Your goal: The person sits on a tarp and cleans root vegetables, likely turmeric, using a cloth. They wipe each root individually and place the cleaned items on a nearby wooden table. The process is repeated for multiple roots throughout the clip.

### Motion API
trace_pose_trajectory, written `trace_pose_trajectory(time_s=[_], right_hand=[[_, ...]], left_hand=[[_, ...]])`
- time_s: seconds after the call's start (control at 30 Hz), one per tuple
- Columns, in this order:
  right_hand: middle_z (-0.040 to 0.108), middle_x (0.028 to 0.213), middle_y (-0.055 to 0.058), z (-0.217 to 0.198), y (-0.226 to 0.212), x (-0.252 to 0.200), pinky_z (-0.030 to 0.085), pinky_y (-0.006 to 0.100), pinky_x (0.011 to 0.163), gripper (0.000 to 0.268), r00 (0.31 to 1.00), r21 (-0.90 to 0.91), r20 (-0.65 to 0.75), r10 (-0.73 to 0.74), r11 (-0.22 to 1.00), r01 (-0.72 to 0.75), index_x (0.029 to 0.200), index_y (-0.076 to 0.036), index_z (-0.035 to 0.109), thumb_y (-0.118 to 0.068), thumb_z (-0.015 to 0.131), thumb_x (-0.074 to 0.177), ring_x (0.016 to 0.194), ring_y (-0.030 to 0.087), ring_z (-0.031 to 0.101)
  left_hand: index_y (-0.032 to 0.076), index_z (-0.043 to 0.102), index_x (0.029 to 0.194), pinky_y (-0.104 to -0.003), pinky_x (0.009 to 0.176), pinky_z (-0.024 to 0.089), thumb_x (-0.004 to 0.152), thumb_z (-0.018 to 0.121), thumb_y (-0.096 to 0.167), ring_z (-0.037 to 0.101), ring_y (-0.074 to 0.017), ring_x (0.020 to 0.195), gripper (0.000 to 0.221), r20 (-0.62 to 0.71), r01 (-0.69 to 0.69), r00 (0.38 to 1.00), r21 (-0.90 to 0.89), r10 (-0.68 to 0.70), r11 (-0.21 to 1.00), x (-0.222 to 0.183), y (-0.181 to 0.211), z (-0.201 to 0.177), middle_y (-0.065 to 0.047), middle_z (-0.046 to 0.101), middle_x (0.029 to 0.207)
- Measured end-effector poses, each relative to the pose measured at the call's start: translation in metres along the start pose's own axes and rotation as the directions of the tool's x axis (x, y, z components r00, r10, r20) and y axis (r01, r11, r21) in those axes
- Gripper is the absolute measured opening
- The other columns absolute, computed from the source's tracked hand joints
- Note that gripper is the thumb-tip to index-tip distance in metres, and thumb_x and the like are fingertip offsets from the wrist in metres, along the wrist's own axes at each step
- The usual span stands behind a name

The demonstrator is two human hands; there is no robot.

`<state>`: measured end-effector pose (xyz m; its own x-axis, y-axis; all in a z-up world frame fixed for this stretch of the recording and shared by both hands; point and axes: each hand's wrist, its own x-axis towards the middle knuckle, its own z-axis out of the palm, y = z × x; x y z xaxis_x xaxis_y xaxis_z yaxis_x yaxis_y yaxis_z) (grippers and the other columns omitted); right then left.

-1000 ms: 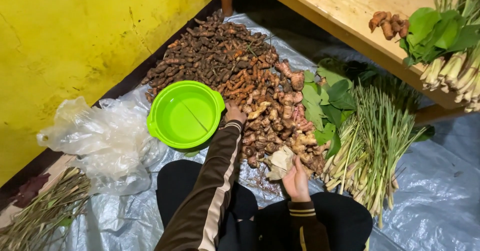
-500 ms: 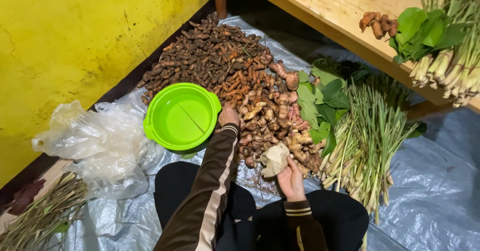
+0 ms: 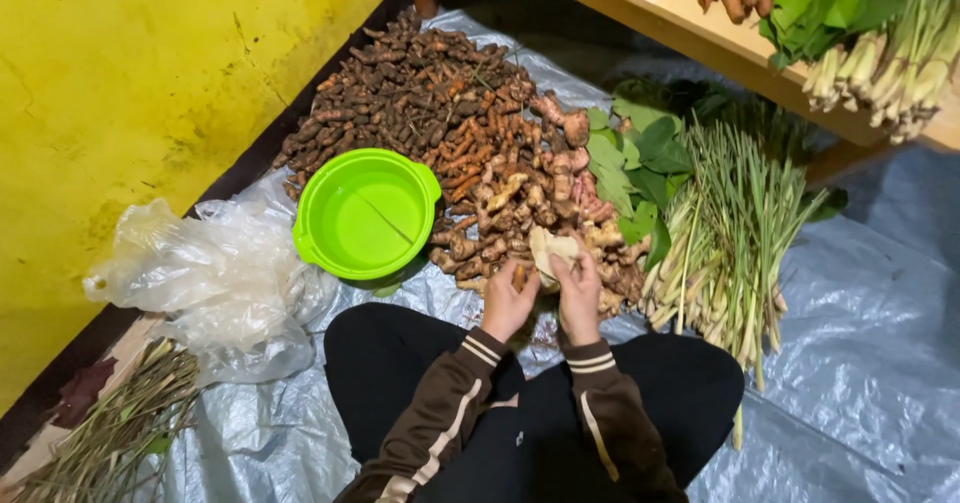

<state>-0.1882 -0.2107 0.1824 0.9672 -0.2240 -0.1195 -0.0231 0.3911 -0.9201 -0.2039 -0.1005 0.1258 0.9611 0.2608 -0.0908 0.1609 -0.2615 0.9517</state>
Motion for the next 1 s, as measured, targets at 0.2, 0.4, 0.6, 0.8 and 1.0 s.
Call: trace_pose_trajectory(time_s=[0.2, 0.4, 0.6, 0.8, 1.0], right_hand=[[0.066, 0.088, 0.008, -0.028, 0.028, 0.002, 0.057, 0.031, 0.077, 0.019, 0.950, -0.459, 0.029, -0.311, 0.840, 0.289, 0.105, -0.005, 0.063, -0.017, 0.076, 0.097, 0.085, 0.013, 0.066], [0.065, 0.088, 0.007, -0.006, -0.010, -0.008, 0.054, 0.033, 0.080, 0.019, 0.918, -0.431, -0.157, -0.363, 0.862, 0.267, 0.108, -0.004, 0.060, -0.016, 0.072, 0.101, 0.083, 0.012, 0.059], [0.066, 0.092, 0.001, -0.043, 0.009, 0.009, 0.054, 0.032, 0.080, 0.017, 0.944, -0.274, -0.304, -0.130, 0.961, 0.044, 0.095, -0.009, 0.062, -0.023, 0.068, 0.102, 0.087, 0.011, 0.060], [0.052, 0.059, 0.005, -0.067, 0.035, 0.022, 0.053, 0.034, 0.074, 0.022, 0.946, -0.728, -0.106, -0.307, 0.672, 0.137, 0.086, -0.016, 0.074, -0.035, 0.086, 0.088, 0.071, 0.021, 0.062], [0.057, 0.054, -0.002, -0.073, 0.017, 0.029, 0.043, 0.024, 0.051, 0.026, 0.998, -0.634, -0.007, -0.064, 0.772, 0.046, 0.085, -0.009, 0.071, -0.032, 0.076, 0.098, 0.054, 0.009, 0.051]], left_hand=[[0.016, 0.078, 0.097, -0.021, 0.055, 0.053, 0.085, 0.081, 0.018, 0.063, -0.0104, 0.065, 0.013, 0.080, 0.046, 0.996, -0.179, -0.032, 0.983, -0.023, -0.010, -0.002, -0.005, 0.070, 0.073], [-0.001, 0.070, 0.100, -0.016, 0.035, 0.044, 0.091, 0.076, 0.013, 0.056, -0.0065, 0.047, 0.018, 0.261, 0.230, 0.961, -0.573, -0.090, 0.786, -0.025, -0.004, -0.001, -0.015, 0.074, 0.075], [0.004, 0.071, 0.106, -0.019, 0.030, 0.039, 0.095, 0.071, 0.019, 0.054, -0.0112, 0.034, 0.019, 0.350, 0.354, 0.925, -0.651, -0.148, 0.672, -0.018, 0.011, -0.014, -0.011, 0.061, 0.057], [0.003, 0.068, 0.117, -0.018, 0.029, 0.039, 0.097, 0.069, 0.021, 0.055, -0.0104, 0.035, 0.027, 0.330, 0.309, 0.938, -0.661, -0.106, 0.683, -0.018, 0.013, -0.014, -0.010, 0.059, 0.057], [-0.003, 0.068, 0.118, -0.017, 0.038, 0.047, 0.096, 0.072, 0.018, 0.062, -0.0102, 0.055, 0.031, 0.268, 0.280, 0.955, -0.674, -0.128, 0.683, -0.014, 0.000, -0.015, -0.017, 0.072, 0.084]])
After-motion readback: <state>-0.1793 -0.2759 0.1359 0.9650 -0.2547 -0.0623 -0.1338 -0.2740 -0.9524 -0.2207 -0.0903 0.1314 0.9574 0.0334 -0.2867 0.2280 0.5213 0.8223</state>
